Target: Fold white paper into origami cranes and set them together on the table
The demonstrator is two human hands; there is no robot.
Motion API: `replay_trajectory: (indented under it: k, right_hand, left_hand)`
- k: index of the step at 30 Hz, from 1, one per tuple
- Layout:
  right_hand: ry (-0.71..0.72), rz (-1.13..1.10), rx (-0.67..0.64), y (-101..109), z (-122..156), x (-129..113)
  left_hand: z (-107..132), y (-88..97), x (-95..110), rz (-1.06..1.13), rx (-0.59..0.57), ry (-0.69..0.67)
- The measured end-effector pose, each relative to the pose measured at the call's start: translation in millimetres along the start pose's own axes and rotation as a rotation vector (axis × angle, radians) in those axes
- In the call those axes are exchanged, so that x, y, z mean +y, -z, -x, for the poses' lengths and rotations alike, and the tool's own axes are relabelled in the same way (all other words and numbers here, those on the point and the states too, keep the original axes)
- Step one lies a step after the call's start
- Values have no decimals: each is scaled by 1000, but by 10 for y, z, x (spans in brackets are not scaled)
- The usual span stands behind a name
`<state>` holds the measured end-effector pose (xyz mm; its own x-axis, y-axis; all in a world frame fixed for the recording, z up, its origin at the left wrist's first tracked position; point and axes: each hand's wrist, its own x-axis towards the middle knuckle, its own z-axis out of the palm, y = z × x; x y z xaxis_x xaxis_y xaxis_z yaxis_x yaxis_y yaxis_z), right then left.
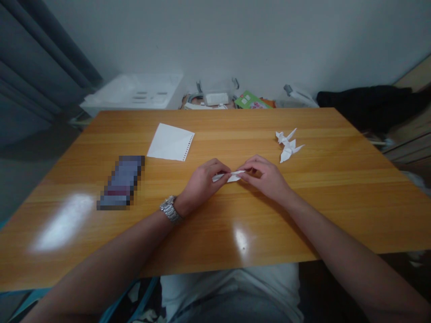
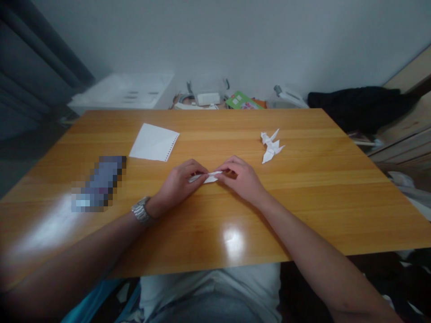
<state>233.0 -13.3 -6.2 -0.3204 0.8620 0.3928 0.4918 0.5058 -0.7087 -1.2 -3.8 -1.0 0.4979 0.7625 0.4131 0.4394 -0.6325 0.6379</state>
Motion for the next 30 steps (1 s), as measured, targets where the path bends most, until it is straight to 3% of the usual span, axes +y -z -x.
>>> replay_trajectory:
  k: [20,25,30]
  right_hand:
    - [90,51,-13,45,2,10]
    - [76,39,-51,80,-6,-1]
    - [-11,-20,-28,78,-19,22]
  left_hand:
    - [2,-3,-41,80,-29,87]
    - [-3,-7,-46,113,-63,161]
    - [-11,-15,-43,306,-99,282]
